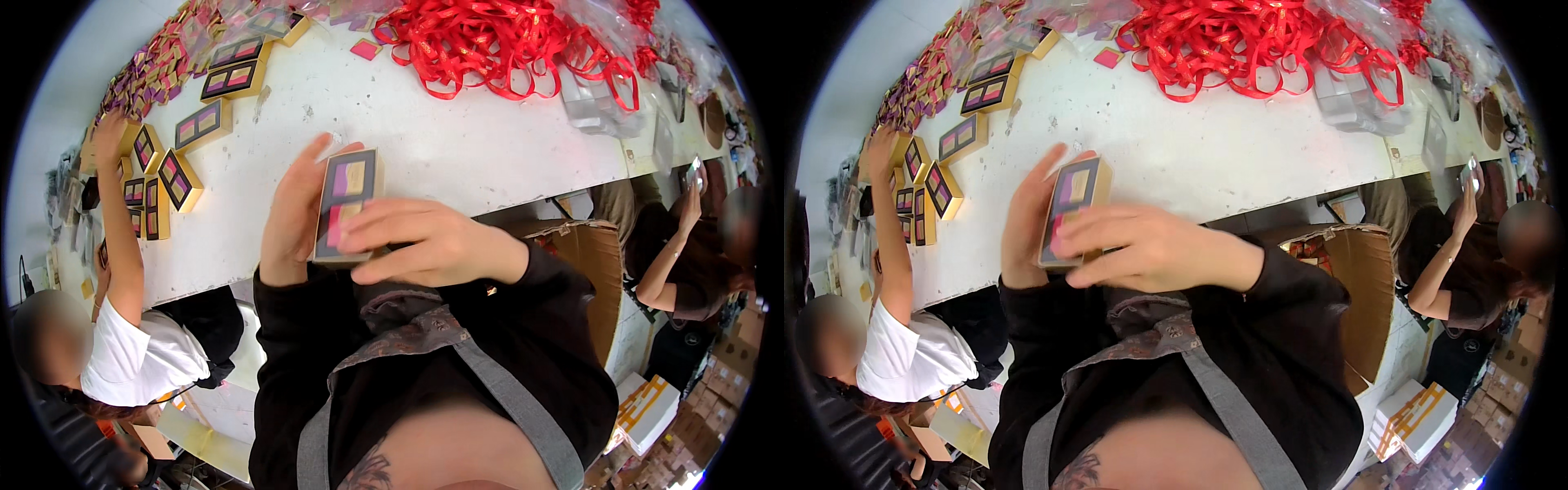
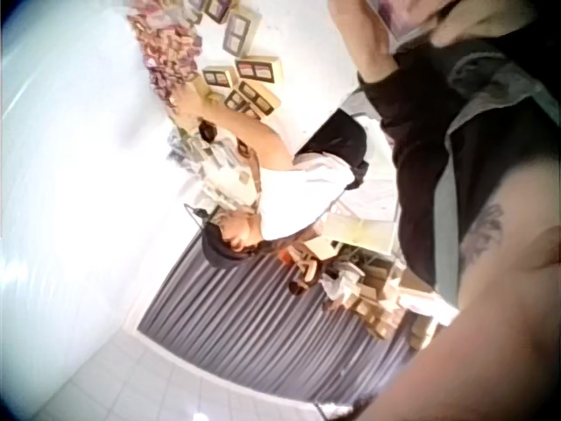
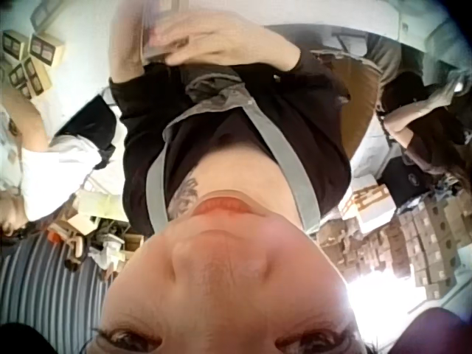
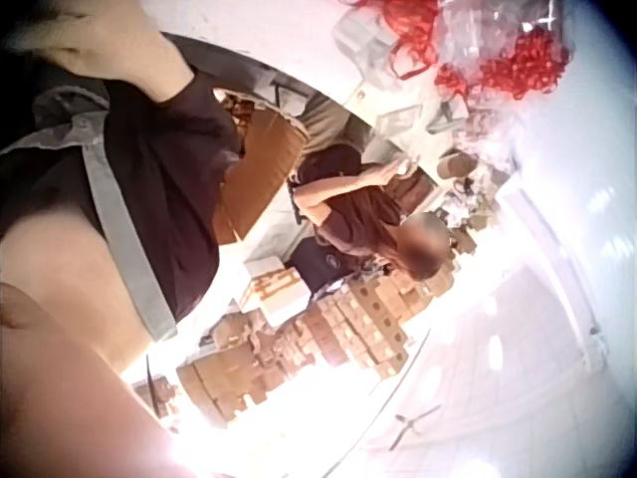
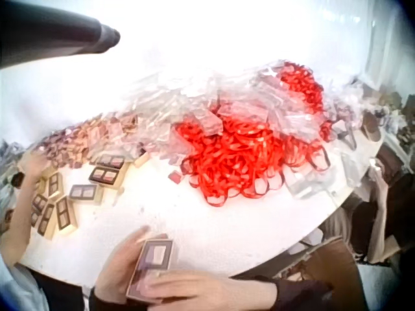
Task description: The person repeatedly picks up small rectangular boxes, wraps each with a red ribbon, and places them on the table. The person handles the boxes one at a time, tying the ribbon around each box before setting it down.
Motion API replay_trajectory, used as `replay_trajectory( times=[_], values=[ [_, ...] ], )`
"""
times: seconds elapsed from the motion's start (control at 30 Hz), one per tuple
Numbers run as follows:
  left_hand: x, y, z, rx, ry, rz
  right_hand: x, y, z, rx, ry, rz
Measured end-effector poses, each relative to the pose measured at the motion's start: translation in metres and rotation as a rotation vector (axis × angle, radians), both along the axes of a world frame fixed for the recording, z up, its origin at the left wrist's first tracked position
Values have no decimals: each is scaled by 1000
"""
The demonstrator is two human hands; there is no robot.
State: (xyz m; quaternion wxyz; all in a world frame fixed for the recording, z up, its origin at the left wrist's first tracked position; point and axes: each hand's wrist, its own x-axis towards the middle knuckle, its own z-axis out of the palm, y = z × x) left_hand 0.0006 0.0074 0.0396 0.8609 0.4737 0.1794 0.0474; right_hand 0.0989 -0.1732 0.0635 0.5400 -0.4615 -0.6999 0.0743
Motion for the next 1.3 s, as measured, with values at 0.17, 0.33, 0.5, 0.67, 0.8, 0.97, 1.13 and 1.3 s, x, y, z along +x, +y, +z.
replay_trajectory(
  times=[0.17, 0.33, 0.5, 0.67, 0.8, 0.97, 1.13, 1.3],
  values=[
    [3, -2, -15, 76, 1, 344, 139, 13, -6, 175, -495, -979],
    [9, -9, -31, -64, -139, 246, 204, 34, -17, -105, -641, -1018],
    [20, -11, -16, -143, -69, 212, 193, 32, 0, -122, -688, -1069],
    [23, -19, -13, -79, -71, 258, 204, 48, -3, -364, -626, -1038],
    [18, -16, -10, -26, -82, 292, 181, 46, 70, -16, 725, -344],
    [23, -23, 21, 122, -144, 231, 155, 56, 98, -239, 760, -305],
    [33, -27, 29, 5, -146, 209, 104, 46, 85, -427, 338, -325],
    [44, -14, 11, -231, -175, 235, 49, 23, 41, -421, 148, -281]
  ],
)
